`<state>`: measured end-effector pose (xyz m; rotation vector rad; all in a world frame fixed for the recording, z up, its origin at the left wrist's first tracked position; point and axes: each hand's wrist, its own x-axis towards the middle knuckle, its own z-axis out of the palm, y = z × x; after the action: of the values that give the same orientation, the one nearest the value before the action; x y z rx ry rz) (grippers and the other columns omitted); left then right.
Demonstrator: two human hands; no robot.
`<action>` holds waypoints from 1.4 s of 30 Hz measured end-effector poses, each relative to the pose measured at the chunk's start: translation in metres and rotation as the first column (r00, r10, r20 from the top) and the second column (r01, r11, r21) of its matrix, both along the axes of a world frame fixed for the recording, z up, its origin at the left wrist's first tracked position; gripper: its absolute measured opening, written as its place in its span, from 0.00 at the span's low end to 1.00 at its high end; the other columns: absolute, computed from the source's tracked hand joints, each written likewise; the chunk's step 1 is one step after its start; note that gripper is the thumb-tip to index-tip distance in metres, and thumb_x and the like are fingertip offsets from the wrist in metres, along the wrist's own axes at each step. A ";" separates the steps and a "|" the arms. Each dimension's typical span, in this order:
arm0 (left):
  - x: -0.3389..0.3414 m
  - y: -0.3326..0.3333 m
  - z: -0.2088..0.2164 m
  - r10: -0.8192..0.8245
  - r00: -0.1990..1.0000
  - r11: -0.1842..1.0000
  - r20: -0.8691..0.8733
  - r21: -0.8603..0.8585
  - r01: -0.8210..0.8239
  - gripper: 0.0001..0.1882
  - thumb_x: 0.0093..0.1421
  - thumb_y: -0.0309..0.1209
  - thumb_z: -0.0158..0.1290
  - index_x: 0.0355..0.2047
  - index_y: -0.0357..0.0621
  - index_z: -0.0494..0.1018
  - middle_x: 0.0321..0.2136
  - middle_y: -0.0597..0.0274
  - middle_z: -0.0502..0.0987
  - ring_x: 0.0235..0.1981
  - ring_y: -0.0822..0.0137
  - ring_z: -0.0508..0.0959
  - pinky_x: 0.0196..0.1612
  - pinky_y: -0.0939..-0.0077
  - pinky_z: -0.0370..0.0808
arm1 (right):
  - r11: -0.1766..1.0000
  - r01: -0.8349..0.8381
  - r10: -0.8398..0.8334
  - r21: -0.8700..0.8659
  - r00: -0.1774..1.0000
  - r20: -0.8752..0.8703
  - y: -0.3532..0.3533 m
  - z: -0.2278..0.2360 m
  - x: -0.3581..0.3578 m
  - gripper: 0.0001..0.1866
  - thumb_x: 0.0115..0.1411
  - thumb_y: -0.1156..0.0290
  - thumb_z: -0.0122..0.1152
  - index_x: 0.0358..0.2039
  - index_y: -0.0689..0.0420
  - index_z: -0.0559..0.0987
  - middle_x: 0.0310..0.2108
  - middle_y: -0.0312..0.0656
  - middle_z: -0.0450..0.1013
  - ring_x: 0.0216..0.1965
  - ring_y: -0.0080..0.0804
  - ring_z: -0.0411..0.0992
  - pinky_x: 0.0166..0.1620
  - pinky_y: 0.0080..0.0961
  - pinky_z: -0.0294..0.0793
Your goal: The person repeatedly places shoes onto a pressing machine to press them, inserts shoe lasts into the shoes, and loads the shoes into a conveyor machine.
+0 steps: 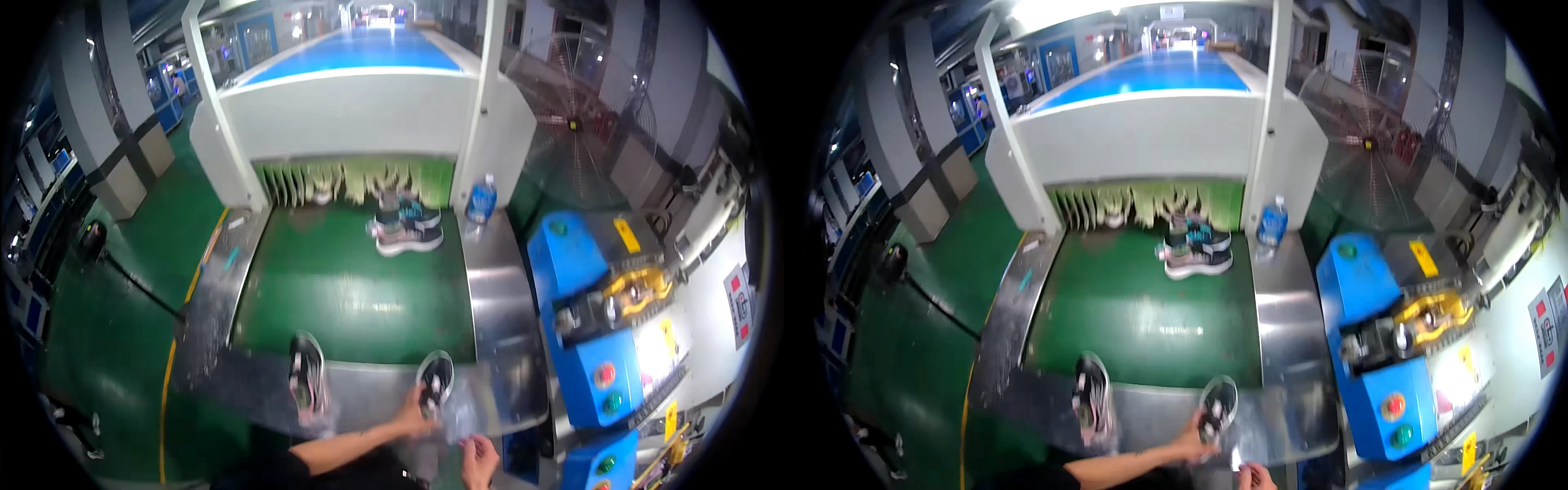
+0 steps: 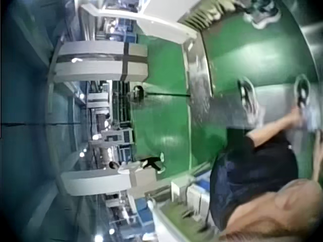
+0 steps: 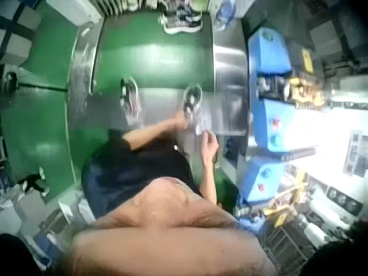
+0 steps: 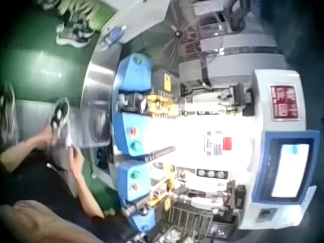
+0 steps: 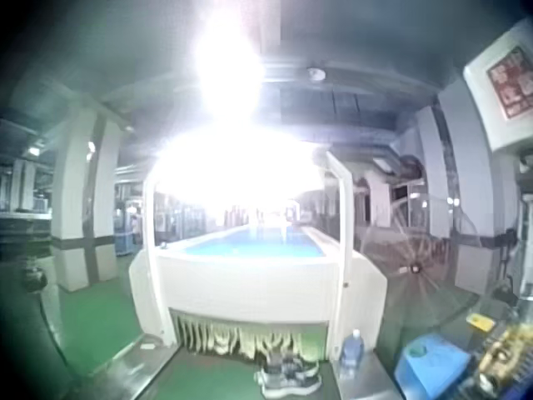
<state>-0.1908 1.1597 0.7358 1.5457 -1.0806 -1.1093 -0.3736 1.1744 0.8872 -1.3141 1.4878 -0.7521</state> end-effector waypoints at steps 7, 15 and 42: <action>0.239 -0.094 0.065 0.121 0.876 0.992 0.466 -0.092 -0.088 0.28 0.54 0.36 0.55 0.53 0.35 0.61 0.52 0.42 0.65 0.55 0.45 0.63 0.59 0.57 0.59 | 0.806 -0.535 0.489 -0.253 0.843 -0.225 -0.165 0.060 0.159 0.25 0.50 0.67 0.65 0.48 0.60 0.71 0.43 0.49 0.73 0.43 0.42 0.73 0.46 0.31 0.71; 0.407 -0.090 0.014 0.355 0.438 0.906 0.826 -0.189 -0.378 0.23 0.54 0.32 0.51 0.50 0.36 0.65 0.54 0.49 0.65 0.57 0.52 0.63 0.62 0.55 0.54 | -0.045 -0.985 0.483 -0.164 0.122 -0.867 -0.492 0.044 0.351 0.41 0.38 0.70 0.71 0.54 0.59 0.64 0.49 0.54 0.65 0.48 0.51 0.66 0.51 0.37 0.68; -0.046 0.074 0.086 -0.086 0.826 0.978 -0.557 0.113 0.178 0.21 0.59 0.41 0.44 0.46 0.37 0.68 0.25 0.64 0.71 0.28 0.69 0.71 0.32 0.75 0.70 | 0.984 -0.089 0.147 -0.153 0.892 0.428 0.097 0.049 -0.079 0.32 0.54 0.70 0.61 0.57 0.60 0.59 0.51 0.46 0.65 0.52 0.31 0.64 0.53 0.29 0.65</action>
<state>-0.2367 1.2334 0.8221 1.1580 -0.7165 -1.6474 -0.4531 1.2714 0.9364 -1.2167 1.0022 -1.0029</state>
